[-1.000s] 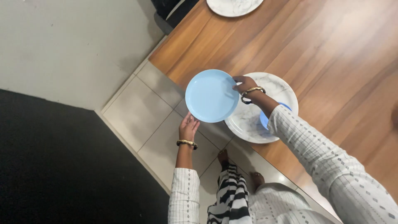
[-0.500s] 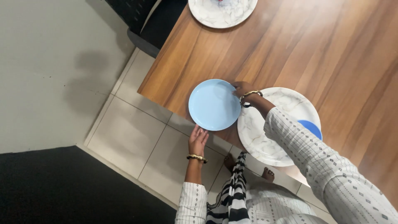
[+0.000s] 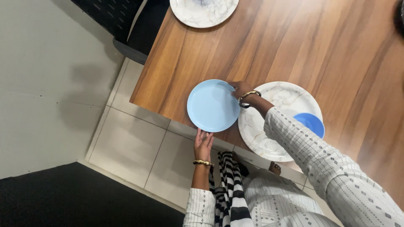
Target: The recorder is setting a large wooden table by placing various plates, bowls, and spoons from a basket onto the table.
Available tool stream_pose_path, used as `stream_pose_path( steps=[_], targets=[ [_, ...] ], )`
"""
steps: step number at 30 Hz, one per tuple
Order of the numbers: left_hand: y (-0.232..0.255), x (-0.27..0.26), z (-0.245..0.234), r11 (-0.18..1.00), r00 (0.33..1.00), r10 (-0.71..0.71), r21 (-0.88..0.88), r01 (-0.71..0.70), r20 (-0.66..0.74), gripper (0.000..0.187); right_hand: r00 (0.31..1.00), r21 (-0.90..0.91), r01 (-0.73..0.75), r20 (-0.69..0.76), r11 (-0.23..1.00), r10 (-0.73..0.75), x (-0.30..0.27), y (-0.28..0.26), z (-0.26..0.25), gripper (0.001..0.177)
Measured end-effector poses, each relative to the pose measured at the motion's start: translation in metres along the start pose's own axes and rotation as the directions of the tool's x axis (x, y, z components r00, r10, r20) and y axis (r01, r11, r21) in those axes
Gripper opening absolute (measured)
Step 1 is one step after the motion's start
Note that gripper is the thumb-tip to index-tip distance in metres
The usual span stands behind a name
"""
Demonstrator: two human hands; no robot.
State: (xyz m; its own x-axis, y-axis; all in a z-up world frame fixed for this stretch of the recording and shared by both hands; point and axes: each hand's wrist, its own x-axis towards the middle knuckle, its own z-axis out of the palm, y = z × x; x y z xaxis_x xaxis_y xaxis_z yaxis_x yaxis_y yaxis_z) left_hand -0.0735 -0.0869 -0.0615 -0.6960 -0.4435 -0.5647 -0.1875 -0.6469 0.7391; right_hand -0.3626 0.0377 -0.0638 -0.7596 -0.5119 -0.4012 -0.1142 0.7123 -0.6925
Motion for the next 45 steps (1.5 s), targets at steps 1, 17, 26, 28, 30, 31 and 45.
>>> stream_pose_path(
  steps=[1,17,26,28,30,31,45],
  targets=[
    [0.001,0.000,0.001,1.000,1.000,0.000,0.005,0.000,0.001,0.072,1.000,0.005,-0.001,-0.001,1.000,0.001,0.001,0.002,0.002,0.054],
    [-0.033,0.005,-0.015,0.968,0.987,0.138,-0.201,-0.152,-0.080,0.072,0.948,0.351,0.188,-0.310,0.917,-0.075,-0.198,0.047,-0.088,0.049],
    [-0.121,-0.136,0.158,0.906,0.931,0.349,0.217,-0.364,0.108,0.047,0.858,0.622,0.120,-0.457,0.774,0.234,-0.497,0.252,-0.172,0.039],
    [-0.187,-0.165,0.208,0.874,0.901,0.322,0.275,-0.401,0.292,0.043,0.819,0.660,0.107,-0.482,0.743,0.310,-0.558,0.299,-0.177,0.038],
    [-0.258,-0.197,0.254,0.877,0.819,0.047,0.369,-0.307,0.571,0.037,0.790,0.734,0.058,-0.448,0.676,0.419,-0.615,0.341,-0.177,0.039],
    [-0.285,-0.219,0.273,0.871,0.810,0.032,0.381,-0.310,0.585,0.037,0.778,0.744,0.064,-0.455,0.666,0.433,-0.640,0.364,-0.169,0.039],
    [-0.435,-0.271,0.555,0.121,0.499,0.080,0.488,-0.864,0.863,0.043,0.713,0.751,-0.074,-0.420,0.656,0.561,-0.730,0.550,-0.284,0.038]
  ],
)
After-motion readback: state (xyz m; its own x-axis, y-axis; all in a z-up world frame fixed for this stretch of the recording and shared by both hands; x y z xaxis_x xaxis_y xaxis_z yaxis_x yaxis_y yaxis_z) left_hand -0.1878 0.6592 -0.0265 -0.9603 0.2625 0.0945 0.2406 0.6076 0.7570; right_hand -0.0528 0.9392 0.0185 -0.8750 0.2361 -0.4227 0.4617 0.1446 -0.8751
